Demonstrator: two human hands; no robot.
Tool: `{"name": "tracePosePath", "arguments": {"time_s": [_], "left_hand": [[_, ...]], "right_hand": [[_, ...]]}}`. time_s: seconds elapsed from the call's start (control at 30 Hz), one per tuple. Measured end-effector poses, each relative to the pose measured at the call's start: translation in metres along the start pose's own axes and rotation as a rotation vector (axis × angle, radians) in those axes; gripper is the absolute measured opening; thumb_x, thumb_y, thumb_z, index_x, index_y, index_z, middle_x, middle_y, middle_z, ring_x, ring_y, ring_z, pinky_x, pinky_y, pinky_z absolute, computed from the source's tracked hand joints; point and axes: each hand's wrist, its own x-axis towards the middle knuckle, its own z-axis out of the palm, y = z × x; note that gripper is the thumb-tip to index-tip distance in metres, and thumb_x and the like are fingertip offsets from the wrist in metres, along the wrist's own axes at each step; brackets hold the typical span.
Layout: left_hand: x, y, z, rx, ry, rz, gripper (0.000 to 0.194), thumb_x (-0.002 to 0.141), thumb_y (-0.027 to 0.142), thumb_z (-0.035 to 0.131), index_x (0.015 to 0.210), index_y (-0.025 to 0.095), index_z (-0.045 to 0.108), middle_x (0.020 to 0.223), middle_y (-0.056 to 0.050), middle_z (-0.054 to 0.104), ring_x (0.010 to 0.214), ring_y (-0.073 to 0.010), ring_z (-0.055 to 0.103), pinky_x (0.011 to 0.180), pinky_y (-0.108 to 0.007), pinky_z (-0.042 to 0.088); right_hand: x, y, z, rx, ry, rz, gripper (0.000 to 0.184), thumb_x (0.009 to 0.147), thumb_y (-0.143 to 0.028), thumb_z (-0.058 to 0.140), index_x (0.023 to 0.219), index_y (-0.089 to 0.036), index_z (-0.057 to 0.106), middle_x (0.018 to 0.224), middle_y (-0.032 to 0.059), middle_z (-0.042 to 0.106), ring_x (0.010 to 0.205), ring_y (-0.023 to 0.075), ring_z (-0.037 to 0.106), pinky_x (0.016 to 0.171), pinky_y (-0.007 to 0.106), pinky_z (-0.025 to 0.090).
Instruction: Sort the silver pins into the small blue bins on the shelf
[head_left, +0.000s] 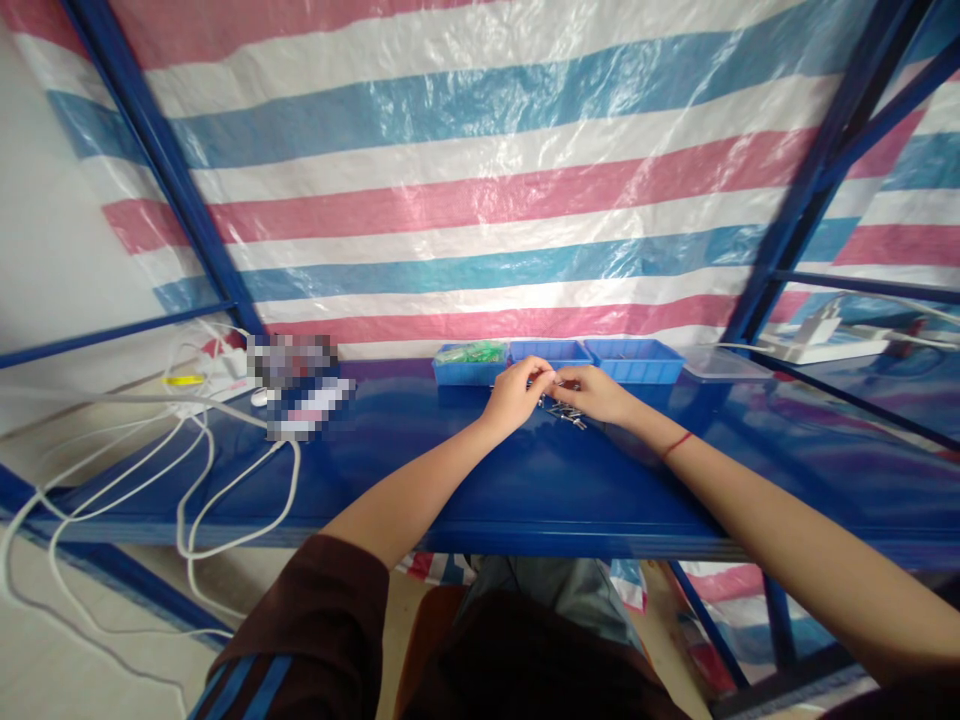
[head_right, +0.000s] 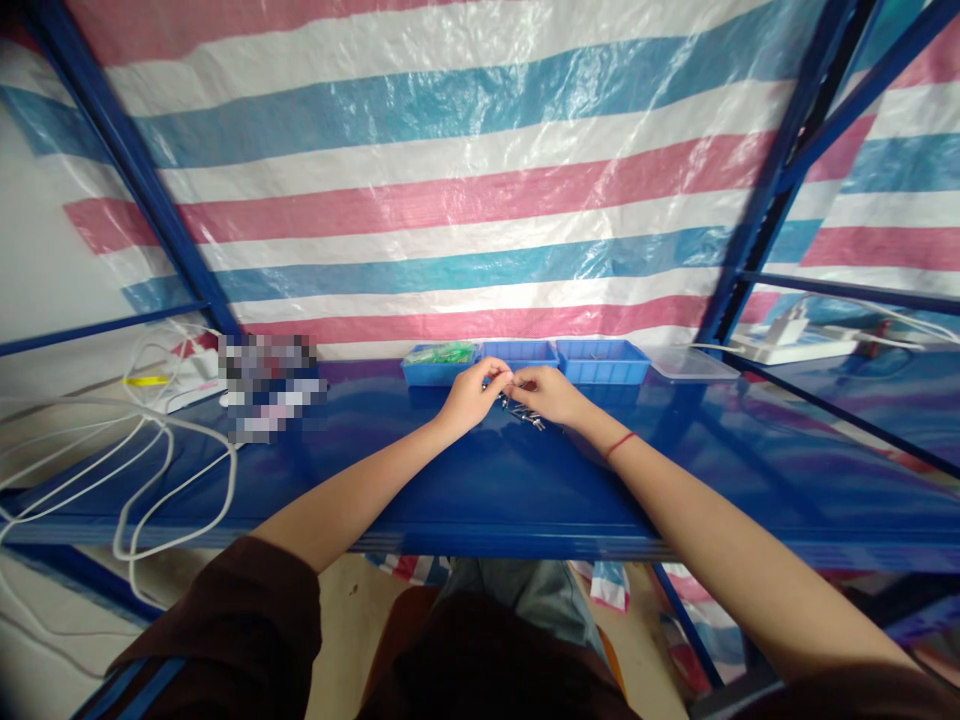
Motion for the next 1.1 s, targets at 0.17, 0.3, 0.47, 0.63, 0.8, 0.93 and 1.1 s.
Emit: {"name": "tracePosePath", "arguments": {"time_s": [0.17, 0.3, 0.47, 0.63, 0.8, 0.93, 1.1], "left_hand": [[0.002, -0.004, 0.001, -0.044, 0.055, -0.109, 0.013, 0.086, 0.028, 0.048, 0.085, 0.018, 0.057, 0.088, -0.001, 0.066, 0.082, -0.0125, 0.06, 0.081, -0.025, 0.045], [0.002, -0.011, 0.004, -0.063, 0.06, -0.18, 0.019, 0.087, 0.033, 0.046, 0.086, 0.017, 0.057, 0.085, -0.001, 0.065, 0.081, -0.0135, 0.059, 0.08, -0.026, 0.045], [0.001, -0.009, 0.006, -0.104, -0.036, -0.212, 0.023, 0.088, 0.033, 0.043, 0.087, 0.016, 0.059, 0.083, -0.002, 0.066, 0.08, -0.0137, 0.06, 0.079, -0.026, 0.045], [-0.003, 0.0, 0.007, -0.141, -0.083, -0.168, 0.023, 0.086, 0.034, 0.047, 0.09, 0.016, 0.061, 0.087, -0.003, 0.067, 0.083, -0.0142, 0.061, 0.081, -0.026, 0.045], [-0.004, 0.0, 0.008, -0.157, -0.093, -0.143, 0.018, 0.086, 0.029, 0.049, 0.09, 0.015, 0.06, 0.087, -0.003, 0.067, 0.083, -0.0144, 0.06, 0.08, -0.027, 0.046], [-0.002, -0.002, 0.008, -0.213, -0.101, -0.187, 0.019, 0.088, 0.027, 0.045, 0.093, 0.015, 0.059, 0.089, -0.004, 0.068, 0.086, -0.0153, 0.062, 0.082, -0.028, 0.047], [0.0, -0.002, 0.008, -0.214, -0.072, -0.14, 0.017, 0.088, 0.026, 0.045, 0.089, 0.016, 0.058, 0.09, -0.004, 0.068, 0.087, -0.0147, 0.062, 0.082, -0.027, 0.047]], "right_hand": [[0.001, -0.003, -0.002, 0.116, 0.114, 0.077, 0.046, 0.076, -0.058, 0.052, 0.072, -0.014, 0.066, 0.06, 0.0003, 0.057, 0.053, 0.0104, 0.045, 0.052, 0.024, 0.035], [0.0, -0.01, -0.004, 0.198, 0.209, 0.114, 0.046, 0.072, -0.059, 0.057, 0.076, -0.015, 0.066, 0.055, -0.0008, 0.054, 0.049, 0.0097, 0.043, 0.049, 0.023, 0.035], [0.001, -0.014, -0.004, 0.293, 0.377, 0.179, 0.045, 0.069, -0.06, 0.06, 0.073, -0.015, 0.062, 0.051, -0.0025, 0.049, 0.047, 0.0086, 0.04, 0.047, 0.023, 0.033], [0.001, -0.014, -0.005, 0.262, 0.385, 0.169, 0.045, 0.065, -0.059, 0.064, 0.064, -0.014, 0.06, 0.055, 0.0003, 0.056, 0.05, 0.0092, 0.045, 0.051, 0.024, 0.037], [0.001, -0.011, -0.003, 0.209, 0.345, 0.09, 0.042, 0.07, -0.057, 0.062, 0.069, -0.014, 0.065, 0.066, 0.0044, 0.065, 0.059, 0.0128, 0.054, 0.059, 0.026, 0.042], [0.002, -0.008, -0.001, 0.18, 0.312, 0.032, 0.039, 0.073, -0.054, 0.06, 0.08, -0.016, 0.068, 0.075, 0.006, 0.068, 0.066, 0.0159, 0.058, 0.063, 0.028, 0.044], [0.0, -0.015, -0.002, 0.022, 0.342, -0.028, 0.035, 0.08, -0.048, 0.053, 0.087, -0.018, 0.069, 0.083, 0.0069, 0.069, 0.072, 0.0182, 0.059, 0.067, 0.031, 0.045]]}}
